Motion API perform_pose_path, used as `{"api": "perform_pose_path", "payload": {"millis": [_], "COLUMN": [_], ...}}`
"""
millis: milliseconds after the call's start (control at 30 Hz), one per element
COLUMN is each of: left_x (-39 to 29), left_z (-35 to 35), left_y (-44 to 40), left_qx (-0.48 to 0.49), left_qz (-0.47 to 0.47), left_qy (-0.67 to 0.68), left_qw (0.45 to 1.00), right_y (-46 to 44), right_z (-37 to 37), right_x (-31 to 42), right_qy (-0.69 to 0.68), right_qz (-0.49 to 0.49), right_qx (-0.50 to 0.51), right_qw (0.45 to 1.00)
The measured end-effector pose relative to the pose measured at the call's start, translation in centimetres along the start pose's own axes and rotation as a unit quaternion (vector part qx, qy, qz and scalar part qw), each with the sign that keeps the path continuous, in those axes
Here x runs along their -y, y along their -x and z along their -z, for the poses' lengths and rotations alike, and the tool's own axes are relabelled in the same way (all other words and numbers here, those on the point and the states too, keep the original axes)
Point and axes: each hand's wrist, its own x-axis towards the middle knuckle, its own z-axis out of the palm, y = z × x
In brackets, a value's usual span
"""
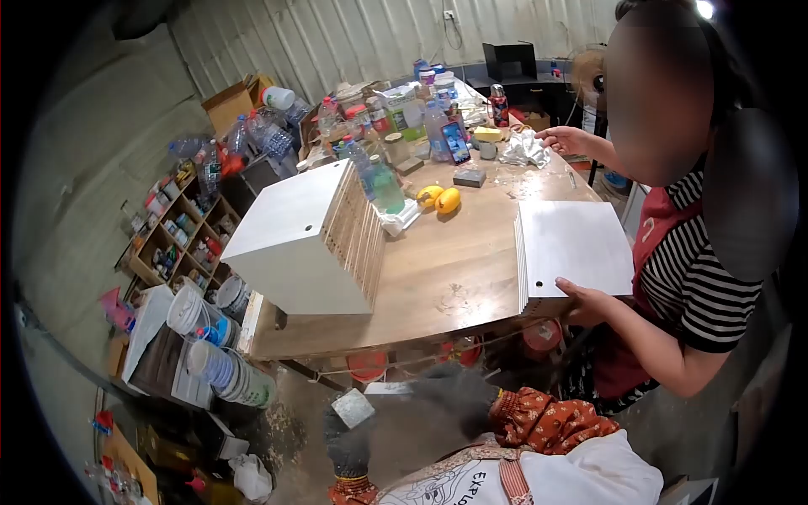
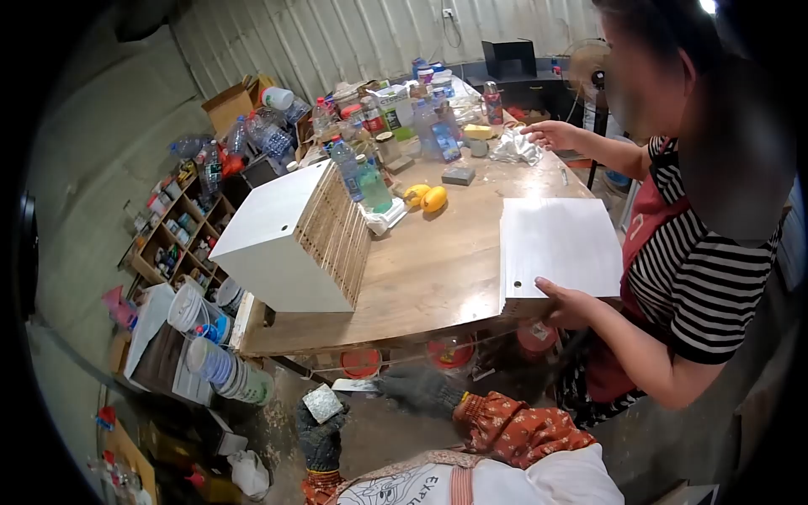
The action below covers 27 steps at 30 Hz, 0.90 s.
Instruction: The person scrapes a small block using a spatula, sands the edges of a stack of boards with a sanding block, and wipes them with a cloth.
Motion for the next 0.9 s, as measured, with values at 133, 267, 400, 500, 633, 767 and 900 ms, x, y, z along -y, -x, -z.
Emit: {"api": "perform_pose_path", "payload": {"millis": [133,267,400,500,633,767,900], "left_x": [0.0,-0.5,-0.3,0.4,1.5,2.2,0.7], "left_z": [-1.7,-1.4,-2.1,-3.6,-3.8,-2.4,-3.3], "left_y": [0.6,1.1,1.0,0.8,0.8,0.5,1.1], "left_qx": [0.019,0.0,-0.025,-0.015,-0.04,-0.066,-0.094], "left_qz": [-0.079,-0.046,-0.049,-0.038,-0.011,-0.02,-0.056], "left_qy": [-0.203,-0.126,-0.097,-0.097,-0.139,-0.121,-0.187], "left_qw": [0.976,0.991,0.994,0.994,0.989,0.99,0.976], "right_y": [0.5,0.3,-1.7,-0.5,-3.1,-2.2,-1.6], "right_z": [-0.9,0.0,-0.3,-1.4,-6.4,-4.7,-2.2], "right_x": [0.7,-1.8,-3.1,0.0,-7.7,-8.1,-4.7], "right_qy": [0.046,-0.02,0.208,0.406,0.655,0.744,0.581], "right_qz": [0.155,0.146,0.301,0.322,0.415,0.5,0.482], "right_qx": [-0.018,-0.039,-0.128,-0.085,-0.196,-0.306,-0.157], "right_qw": [0.987,0.988,0.922,0.851,0.6,0.322,0.637]}}
